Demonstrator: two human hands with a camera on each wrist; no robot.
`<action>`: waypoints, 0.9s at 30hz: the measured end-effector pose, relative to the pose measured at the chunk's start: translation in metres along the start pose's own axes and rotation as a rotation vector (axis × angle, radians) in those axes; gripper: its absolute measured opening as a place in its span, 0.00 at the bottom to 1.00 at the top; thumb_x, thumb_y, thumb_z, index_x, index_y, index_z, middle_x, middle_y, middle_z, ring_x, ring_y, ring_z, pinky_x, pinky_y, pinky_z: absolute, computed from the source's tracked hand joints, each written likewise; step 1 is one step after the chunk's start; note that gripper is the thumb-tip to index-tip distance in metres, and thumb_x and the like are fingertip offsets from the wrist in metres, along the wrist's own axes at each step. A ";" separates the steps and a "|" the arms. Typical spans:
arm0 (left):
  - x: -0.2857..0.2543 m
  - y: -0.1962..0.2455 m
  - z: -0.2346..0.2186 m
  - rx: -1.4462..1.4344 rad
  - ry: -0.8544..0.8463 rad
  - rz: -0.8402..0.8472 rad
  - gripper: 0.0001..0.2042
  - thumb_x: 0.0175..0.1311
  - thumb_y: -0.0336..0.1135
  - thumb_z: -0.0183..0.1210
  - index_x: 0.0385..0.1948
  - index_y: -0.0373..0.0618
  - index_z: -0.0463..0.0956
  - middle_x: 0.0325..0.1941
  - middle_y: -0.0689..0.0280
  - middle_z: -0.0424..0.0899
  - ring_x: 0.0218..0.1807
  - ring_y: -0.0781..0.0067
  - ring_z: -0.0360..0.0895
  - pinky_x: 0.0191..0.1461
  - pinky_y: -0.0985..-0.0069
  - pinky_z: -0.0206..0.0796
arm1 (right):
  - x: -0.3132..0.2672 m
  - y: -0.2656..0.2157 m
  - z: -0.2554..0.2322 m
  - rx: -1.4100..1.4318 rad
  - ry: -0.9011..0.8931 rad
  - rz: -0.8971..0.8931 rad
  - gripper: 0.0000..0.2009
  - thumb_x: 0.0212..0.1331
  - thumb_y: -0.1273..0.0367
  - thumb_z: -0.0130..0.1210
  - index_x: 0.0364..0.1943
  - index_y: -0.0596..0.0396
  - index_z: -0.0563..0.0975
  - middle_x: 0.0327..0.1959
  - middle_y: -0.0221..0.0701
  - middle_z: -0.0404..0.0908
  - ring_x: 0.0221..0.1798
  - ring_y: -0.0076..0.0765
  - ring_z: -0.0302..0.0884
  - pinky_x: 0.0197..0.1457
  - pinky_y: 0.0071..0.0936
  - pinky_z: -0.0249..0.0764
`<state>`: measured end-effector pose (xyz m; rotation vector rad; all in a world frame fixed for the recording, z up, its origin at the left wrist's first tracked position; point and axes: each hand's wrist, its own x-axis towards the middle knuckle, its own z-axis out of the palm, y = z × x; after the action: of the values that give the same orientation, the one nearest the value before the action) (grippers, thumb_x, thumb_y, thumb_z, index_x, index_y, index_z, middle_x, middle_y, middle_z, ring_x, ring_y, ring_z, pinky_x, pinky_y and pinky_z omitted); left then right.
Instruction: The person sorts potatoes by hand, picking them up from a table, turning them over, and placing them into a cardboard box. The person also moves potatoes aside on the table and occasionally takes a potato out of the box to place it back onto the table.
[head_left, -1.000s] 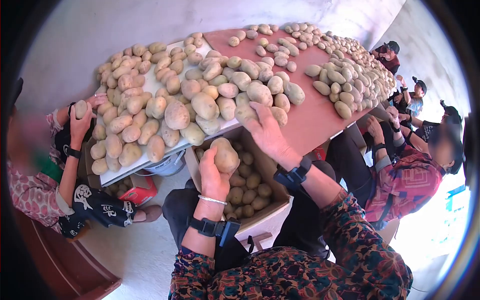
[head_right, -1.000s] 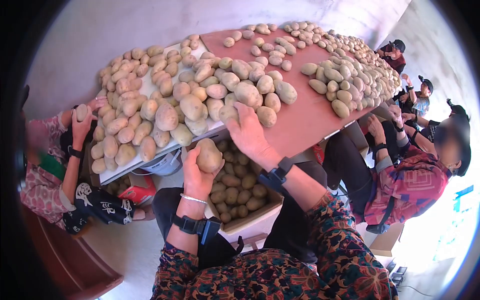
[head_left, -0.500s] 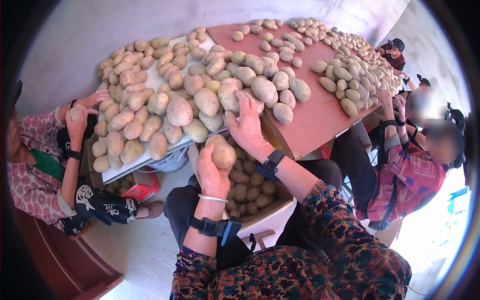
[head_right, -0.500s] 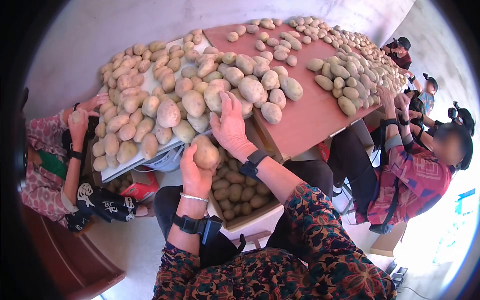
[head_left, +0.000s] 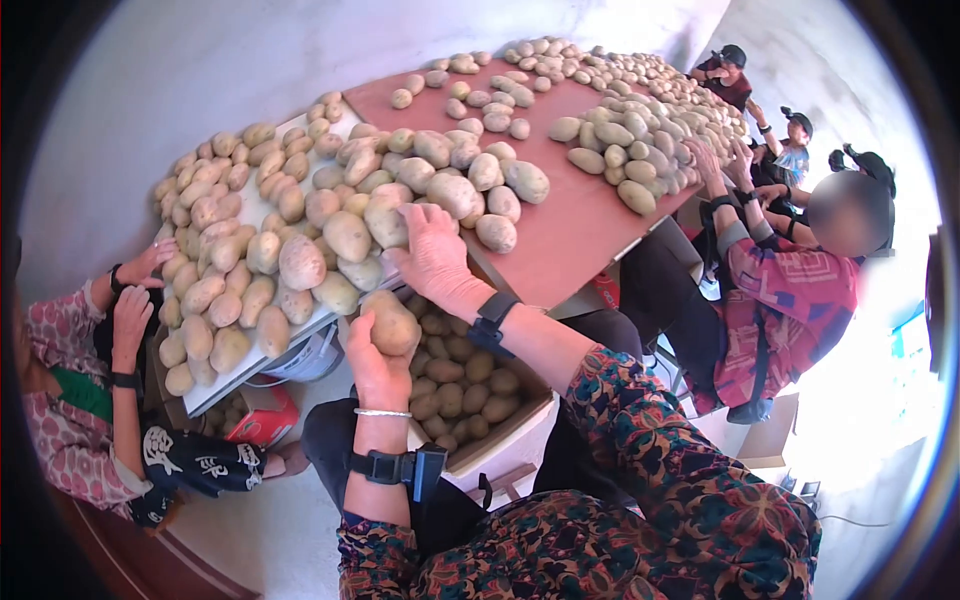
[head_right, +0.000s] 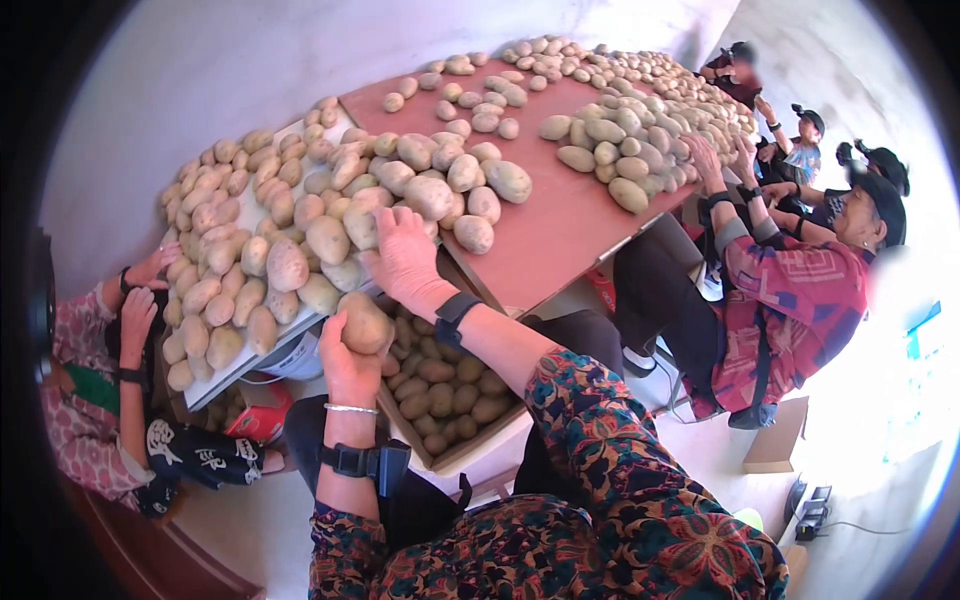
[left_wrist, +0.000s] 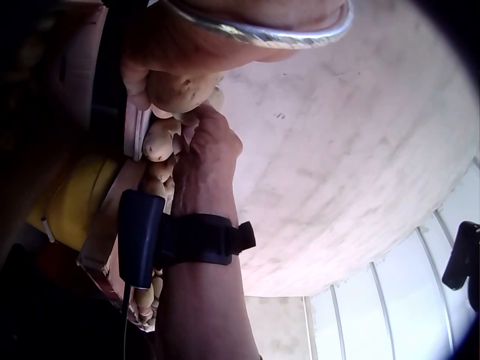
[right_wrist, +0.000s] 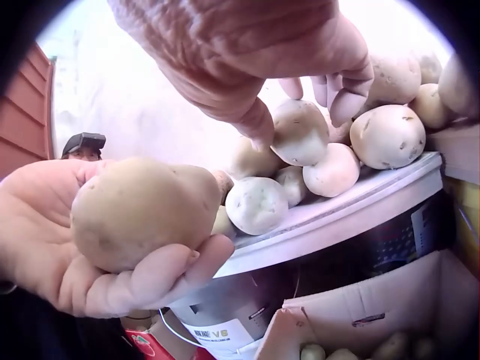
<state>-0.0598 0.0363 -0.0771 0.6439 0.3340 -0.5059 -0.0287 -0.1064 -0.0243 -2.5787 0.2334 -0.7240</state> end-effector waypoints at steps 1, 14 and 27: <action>-0.003 0.001 0.004 0.014 0.021 0.002 0.20 0.62 0.42 0.55 0.54 0.46 0.70 0.54 0.61 0.77 0.55 0.59 0.75 0.55 0.50 0.69 | -0.001 0.001 -0.002 0.009 0.014 0.004 0.29 0.44 0.66 0.66 0.53 0.53 0.67 0.49 0.41 0.69 0.55 0.51 0.68 0.54 0.42 0.72; -0.038 -0.013 0.036 0.193 -0.348 0.197 0.31 0.70 0.56 0.47 0.64 0.40 0.61 0.67 0.60 0.66 0.67 0.61 0.65 0.66 0.62 0.61 | -0.078 -0.006 -0.053 0.290 -0.320 0.109 0.37 0.52 0.57 0.62 0.62 0.68 0.62 0.53 0.58 0.73 0.58 0.58 0.71 0.62 0.42 0.68; -0.025 0.000 0.028 0.113 -0.258 0.109 0.29 0.69 0.53 0.48 0.59 0.34 0.62 0.60 0.49 0.74 0.57 0.58 0.75 0.58 0.67 0.68 | 0.012 0.016 -0.064 0.128 -0.035 -0.039 0.32 0.49 0.66 0.61 0.62 0.52 0.65 0.53 0.49 0.69 0.58 0.58 0.66 0.63 0.45 0.65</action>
<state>-0.0764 0.0263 -0.0453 0.6937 0.0261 -0.4990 -0.0525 -0.1475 0.0223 -2.4783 0.1215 -0.6840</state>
